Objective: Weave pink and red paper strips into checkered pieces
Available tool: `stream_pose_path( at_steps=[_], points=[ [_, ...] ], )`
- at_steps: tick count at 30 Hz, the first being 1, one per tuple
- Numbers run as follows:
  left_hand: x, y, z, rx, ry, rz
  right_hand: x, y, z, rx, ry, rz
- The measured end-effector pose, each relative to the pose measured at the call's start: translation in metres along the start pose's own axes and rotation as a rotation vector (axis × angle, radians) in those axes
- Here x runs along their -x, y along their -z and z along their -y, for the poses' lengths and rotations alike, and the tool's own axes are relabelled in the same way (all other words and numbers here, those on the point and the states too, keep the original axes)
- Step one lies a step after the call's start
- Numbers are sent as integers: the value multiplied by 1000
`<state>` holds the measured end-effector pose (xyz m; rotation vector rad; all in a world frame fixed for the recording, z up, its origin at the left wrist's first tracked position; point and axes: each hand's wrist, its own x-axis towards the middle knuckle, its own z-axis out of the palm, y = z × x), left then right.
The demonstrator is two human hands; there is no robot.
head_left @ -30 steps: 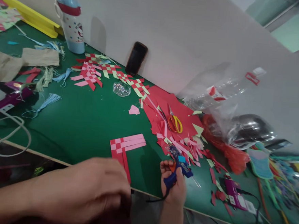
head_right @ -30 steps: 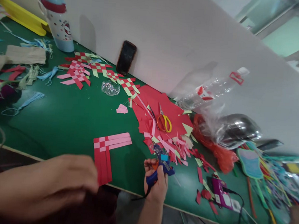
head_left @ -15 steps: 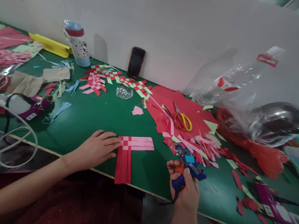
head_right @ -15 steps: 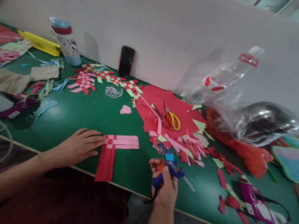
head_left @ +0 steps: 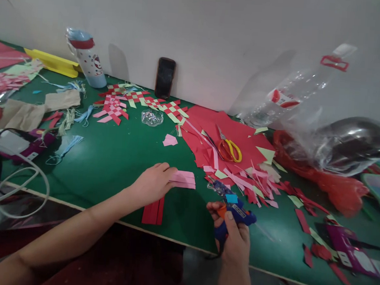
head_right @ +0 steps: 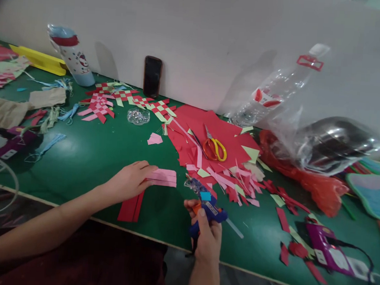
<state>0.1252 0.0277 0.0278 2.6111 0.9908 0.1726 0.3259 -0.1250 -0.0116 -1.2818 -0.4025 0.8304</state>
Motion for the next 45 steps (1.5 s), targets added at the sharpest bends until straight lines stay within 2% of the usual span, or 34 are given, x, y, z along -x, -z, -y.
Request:
stream_pose_path(
  at_steps=[4, 10, 14, 17, 21, 23, 26, 28, 32, 35, 38, 40, 43, 45],
  points=[
    [-5, -5, 5, 36, 53, 71, 1, 2, -1, 9, -15, -4],
    [-10, 3, 18, 34, -92, 207, 1, 7, -1, 68, -44, -2],
    [-16, 0, 23, 52, -110, 200, 1, 11, -2, 125, -46, -4],
    [-19, 5, 26, 88, -102, 201, 2, 14, -4, 134, -40, -8],
    [-17, 25, 36, 243, -76, 119, 2, 17, -5, 157, -25, 7],
    [-11, 31, 44, 232, -131, 44, 0, 17, -6, 157, -16, 5],
    [5, 28, 58, 160, -285, -19, -1, 15, -7, 165, -27, -18],
    [18, 20, 66, 138, -328, -35, -1, 15, -7, 166, -42, -33],
    [37, 9, 75, 53, -261, -8, 0, 15, -7, 139, -61, -39],
    [43, 7, 74, -15, -237, -2, 0, 15, -7, 144, -81, -60],
    [46, 6, 68, -97, -221, -40, 0, 14, -7, 136, -103, -117],
    [49, 5, 62, -160, -161, -79, 0, 12, -6, 125, -104, -137],
    [58, 4, 56, -197, -84, -133, 0, 12, -5, 123, -99, -114],
    [65, 4, 57, -187, -81, -155, 0, 12, -4, 128, -97, -97]
  ],
)
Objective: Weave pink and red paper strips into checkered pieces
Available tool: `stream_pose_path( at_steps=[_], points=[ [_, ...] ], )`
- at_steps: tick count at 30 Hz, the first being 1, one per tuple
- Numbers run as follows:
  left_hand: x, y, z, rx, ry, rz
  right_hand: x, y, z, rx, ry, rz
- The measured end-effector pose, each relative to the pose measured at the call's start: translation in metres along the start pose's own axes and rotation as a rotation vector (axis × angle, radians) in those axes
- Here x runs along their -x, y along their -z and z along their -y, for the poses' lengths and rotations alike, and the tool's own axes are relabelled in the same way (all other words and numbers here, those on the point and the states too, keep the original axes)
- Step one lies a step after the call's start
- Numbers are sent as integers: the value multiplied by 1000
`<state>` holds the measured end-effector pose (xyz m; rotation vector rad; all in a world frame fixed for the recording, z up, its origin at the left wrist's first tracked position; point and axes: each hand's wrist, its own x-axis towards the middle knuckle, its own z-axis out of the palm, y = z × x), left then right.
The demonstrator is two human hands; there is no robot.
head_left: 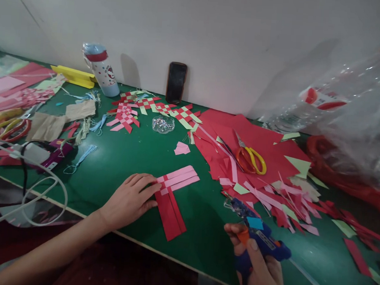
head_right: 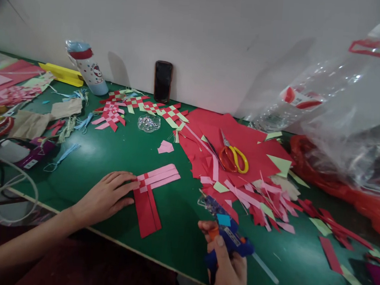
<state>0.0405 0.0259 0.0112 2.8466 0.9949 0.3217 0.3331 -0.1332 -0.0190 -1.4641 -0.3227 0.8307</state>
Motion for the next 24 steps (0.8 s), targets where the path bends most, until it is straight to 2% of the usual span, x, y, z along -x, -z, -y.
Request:
stream_pose_path(
  at_steps=[6, 11, 14, 17, 20, 24],
  points=[
    [18, -5, 14, 0, -162, 77, -1, -6, 4, 10, 26, 41],
    [25, -4, 1, -10, -106, 51, 9, -8, 13, -47, 47, 29],
    [20, 2, -13, 54, -69, 18, 23, 3, 14, 61, -1, 65],
    [6, 5, -23, 155, -25, -2, 36, 12, 12, 207, -35, 191],
    [-7, 4, -27, 249, -19, 62, 44, 10, 8, 247, -36, 291],
    [-18, -2, -25, 316, -21, 184, 51, -1, 8, 208, -43, 283]
  ],
)
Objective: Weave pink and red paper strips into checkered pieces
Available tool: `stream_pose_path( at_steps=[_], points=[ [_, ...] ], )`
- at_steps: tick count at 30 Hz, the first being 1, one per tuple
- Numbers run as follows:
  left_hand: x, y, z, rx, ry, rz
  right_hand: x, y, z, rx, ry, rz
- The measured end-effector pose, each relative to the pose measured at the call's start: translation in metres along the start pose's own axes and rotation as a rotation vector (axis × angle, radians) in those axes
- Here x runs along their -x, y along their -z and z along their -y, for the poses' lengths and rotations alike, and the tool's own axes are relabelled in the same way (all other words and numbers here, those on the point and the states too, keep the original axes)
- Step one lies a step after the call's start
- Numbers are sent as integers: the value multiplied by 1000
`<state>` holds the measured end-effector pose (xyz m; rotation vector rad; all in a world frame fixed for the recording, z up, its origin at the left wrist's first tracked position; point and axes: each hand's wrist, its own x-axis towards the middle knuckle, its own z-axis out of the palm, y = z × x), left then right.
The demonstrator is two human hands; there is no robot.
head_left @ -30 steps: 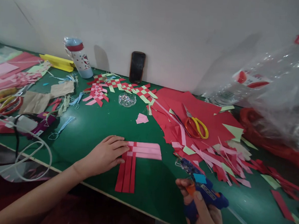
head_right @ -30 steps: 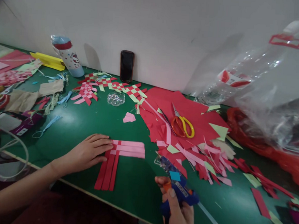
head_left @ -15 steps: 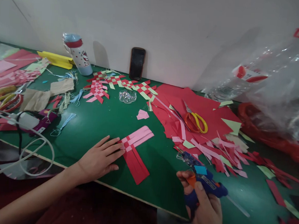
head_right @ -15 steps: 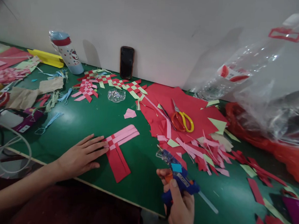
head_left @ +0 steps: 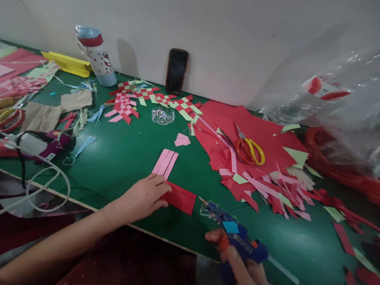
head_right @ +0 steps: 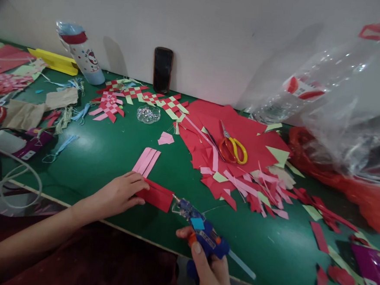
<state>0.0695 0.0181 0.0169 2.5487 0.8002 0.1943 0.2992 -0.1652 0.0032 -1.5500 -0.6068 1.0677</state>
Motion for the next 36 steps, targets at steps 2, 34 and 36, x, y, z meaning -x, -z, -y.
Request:
stream_pose_path(
  at_steps=[2, 34, 36],
  points=[
    [-4, 0, 2, 20, 23, 48, 1, -3, 1, -8, -9, -2],
    [-17, 9, -6, 7, 67, 160, 10, 9, 7, 162, 4, 38],
    [-17, 8, -6, 9, 64, 139, 10, 5, 9, 162, 13, 40]
  ],
)
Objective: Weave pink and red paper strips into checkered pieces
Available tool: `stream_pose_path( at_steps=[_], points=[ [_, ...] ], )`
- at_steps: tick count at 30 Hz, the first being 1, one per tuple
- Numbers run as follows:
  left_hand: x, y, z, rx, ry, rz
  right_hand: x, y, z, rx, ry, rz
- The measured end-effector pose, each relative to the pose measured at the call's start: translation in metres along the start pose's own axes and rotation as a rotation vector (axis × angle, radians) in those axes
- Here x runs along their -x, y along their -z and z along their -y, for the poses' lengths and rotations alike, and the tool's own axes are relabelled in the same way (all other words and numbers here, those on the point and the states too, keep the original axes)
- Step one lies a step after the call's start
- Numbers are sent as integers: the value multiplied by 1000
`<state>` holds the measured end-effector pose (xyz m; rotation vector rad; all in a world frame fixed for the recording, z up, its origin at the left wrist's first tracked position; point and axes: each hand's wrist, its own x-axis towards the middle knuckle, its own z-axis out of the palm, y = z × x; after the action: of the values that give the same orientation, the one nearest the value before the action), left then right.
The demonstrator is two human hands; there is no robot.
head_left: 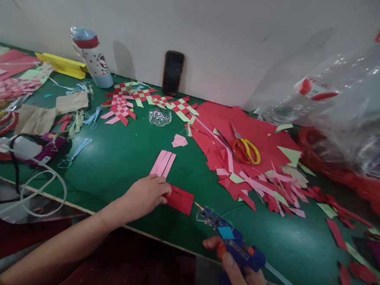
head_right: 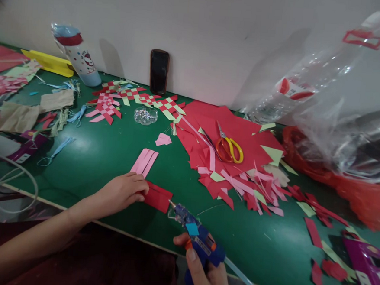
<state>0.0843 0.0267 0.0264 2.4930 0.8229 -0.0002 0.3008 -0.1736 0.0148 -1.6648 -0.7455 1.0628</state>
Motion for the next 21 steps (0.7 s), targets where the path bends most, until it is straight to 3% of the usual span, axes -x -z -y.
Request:
stream_pose_path(
  at_steps=[6, 11, 15, 21],
  points=[
    [1, 1, 3, 4, 0, 2, -12, -29, 8, -187, 14, -138],
    [3, 3, 0, -34, -10, 26, -24, -52, 14, -87, 25, -71],
    [3, 2, -1, -57, -8, 39, -24, -59, 15, 15, 1, -100],
    [2, 2, -2, -63, -2, 33, -20, -64, 13, -191, -26, -58]
  ],
)
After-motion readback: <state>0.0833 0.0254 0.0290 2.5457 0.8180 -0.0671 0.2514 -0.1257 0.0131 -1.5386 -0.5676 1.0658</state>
